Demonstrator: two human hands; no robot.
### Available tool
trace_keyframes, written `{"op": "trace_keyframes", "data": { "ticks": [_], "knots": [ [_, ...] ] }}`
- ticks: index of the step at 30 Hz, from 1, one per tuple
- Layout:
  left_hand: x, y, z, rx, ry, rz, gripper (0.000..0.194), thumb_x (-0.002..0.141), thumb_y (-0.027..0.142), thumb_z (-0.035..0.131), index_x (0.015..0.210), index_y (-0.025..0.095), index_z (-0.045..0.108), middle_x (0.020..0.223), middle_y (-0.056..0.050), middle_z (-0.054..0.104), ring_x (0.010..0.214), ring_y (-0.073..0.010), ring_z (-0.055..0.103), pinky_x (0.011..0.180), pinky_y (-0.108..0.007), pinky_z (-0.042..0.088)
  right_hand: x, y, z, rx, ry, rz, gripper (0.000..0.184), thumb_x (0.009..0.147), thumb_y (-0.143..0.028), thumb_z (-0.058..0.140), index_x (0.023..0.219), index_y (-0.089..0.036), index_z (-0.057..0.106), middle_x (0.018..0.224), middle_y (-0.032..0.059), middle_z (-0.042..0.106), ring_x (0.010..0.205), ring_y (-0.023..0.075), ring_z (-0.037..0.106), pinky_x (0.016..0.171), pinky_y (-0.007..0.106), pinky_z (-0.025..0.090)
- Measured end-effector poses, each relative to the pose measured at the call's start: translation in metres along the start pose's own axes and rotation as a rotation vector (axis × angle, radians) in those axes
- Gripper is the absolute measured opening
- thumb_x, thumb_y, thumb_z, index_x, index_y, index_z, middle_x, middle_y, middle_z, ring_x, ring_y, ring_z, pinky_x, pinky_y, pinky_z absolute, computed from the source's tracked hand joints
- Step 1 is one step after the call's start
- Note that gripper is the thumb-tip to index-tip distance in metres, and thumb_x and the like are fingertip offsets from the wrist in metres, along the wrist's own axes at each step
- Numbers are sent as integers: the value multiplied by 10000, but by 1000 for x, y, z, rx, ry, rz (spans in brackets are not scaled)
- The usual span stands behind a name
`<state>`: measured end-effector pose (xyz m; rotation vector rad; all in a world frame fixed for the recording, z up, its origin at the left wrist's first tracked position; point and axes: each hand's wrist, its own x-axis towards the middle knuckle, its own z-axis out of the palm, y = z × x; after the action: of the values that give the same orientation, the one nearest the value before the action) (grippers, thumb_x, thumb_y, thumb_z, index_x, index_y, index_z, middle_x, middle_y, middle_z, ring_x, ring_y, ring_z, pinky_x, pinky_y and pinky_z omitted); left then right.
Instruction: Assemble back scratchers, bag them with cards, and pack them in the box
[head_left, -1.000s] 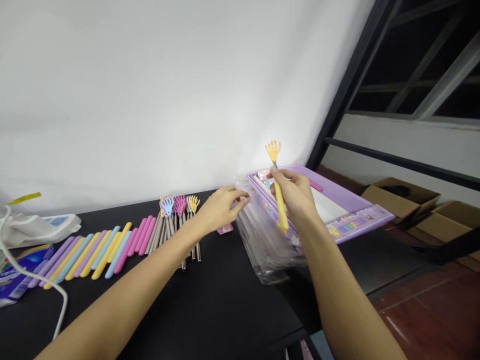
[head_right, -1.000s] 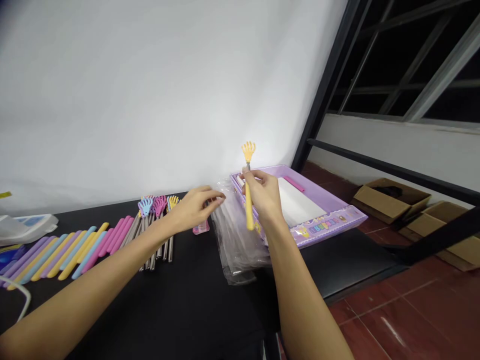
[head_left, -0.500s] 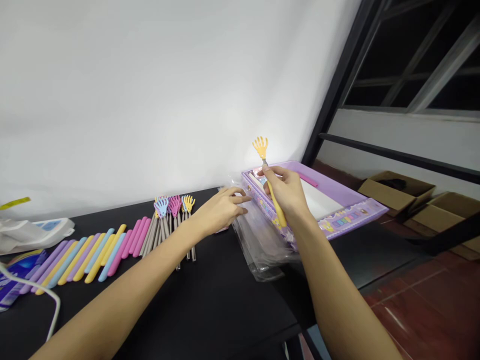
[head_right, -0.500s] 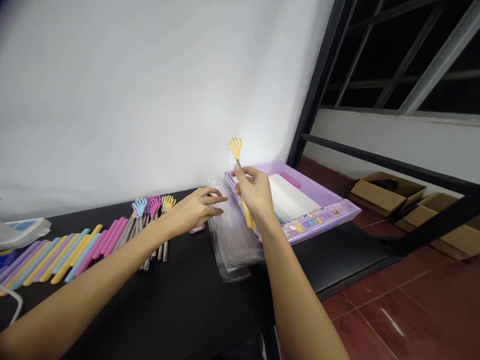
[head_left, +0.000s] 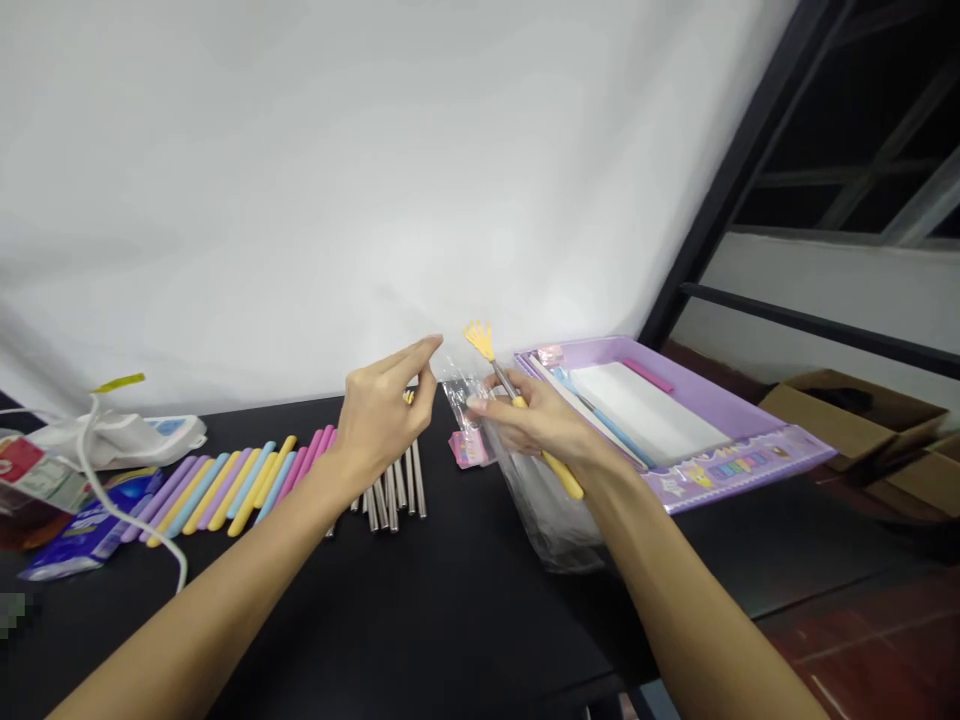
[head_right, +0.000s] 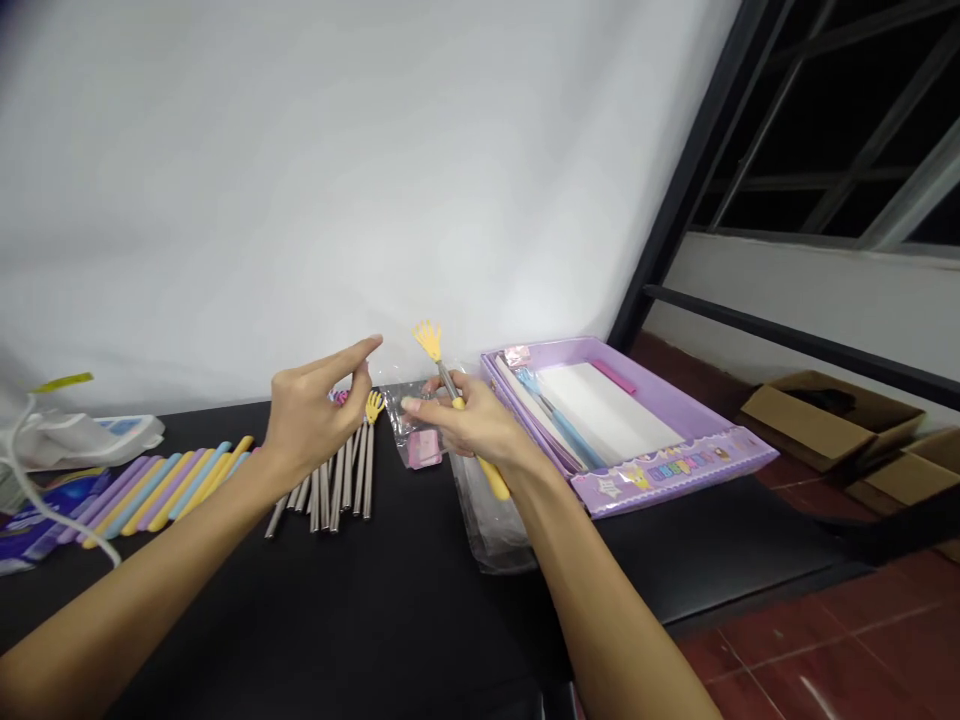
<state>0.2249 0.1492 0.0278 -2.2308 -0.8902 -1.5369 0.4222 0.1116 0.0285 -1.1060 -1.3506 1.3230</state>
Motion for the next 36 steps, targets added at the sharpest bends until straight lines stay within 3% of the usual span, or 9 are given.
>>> {"op": "trace_keyframes", "data": {
  "ticks": [3,7,8,10,13,16,19,26,36],
  "knots": [
    [-10,4,-20,-274,11,-315,310,934,210,584,1226,199,688,1175,-69,753,995,-218,750,938,-361,604,2,-10,10,-14,-51,-25,534,661,-360,889,1033,-226,529,568,-111,541,389,35,351,372,172,224],
    [-28,0,-36,-756,-79,-640,781,878,333,715,1551,311,318,1164,-89,739,931,-218,757,871,-381,630,12,-16,21,-177,-199,-73,461,695,-361,859,980,-217,526,606,-66,624,458,74,483,417,178,292],
    [-33,-4,-38,-805,-112,-683,802,859,343,739,1546,311,327,1077,-78,755,875,-213,757,818,-368,638,15,-14,24,-214,-215,-73,471,691,-369,862,964,-220,509,606,-60,636,464,83,500,425,183,304],
    [-42,-14,-43,-787,-108,-752,558,846,372,747,1363,244,580,918,-60,754,820,-204,741,759,-334,633,19,-6,28,-270,-187,-64,472,706,-403,849,951,-222,488,616,-43,662,443,83,486,425,191,305],
    [-50,-30,-50,-673,20,-846,283,828,401,754,988,168,743,954,-74,747,901,-207,723,810,-309,613,18,7,31,-311,-95,-57,384,835,-519,710,964,-197,545,629,-26,656,368,49,360,387,204,248],
    [-53,-41,-55,-701,50,-920,422,751,378,826,1103,173,716,1095,-81,722,964,-219,728,841,-306,610,6,10,26,-264,-96,-8,416,956,-568,509,1017,-176,635,596,-52,532,368,48,313,374,215,212],
    [-55,-44,-56,-710,47,-950,498,702,358,864,1128,173,684,1086,-67,696,888,-201,747,814,-288,613,-8,3,17,-273,-181,27,334,972,-455,535,1109,-186,677,604,-47,479,467,76,389,427,213,301],
    [-59,-42,-50,-632,116,-924,402,726,355,849,1041,179,670,922,-20,692,791,-188,758,794,-290,625,-15,0,12,-458,-501,27,382,984,-473,557,1287,-241,547,948,62,745,540,89,534,518,237,469],
    [-58,-43,-48,-684,115,-935,427,703,400,868,1014,179,674,964,-37,712,842,-219,763,841,-350,640,-12,7,16,-335,-387,124,338,954,-514,585,1089,-205,602,811,25,704,463,93,599,423,211,498]
  ]
}}
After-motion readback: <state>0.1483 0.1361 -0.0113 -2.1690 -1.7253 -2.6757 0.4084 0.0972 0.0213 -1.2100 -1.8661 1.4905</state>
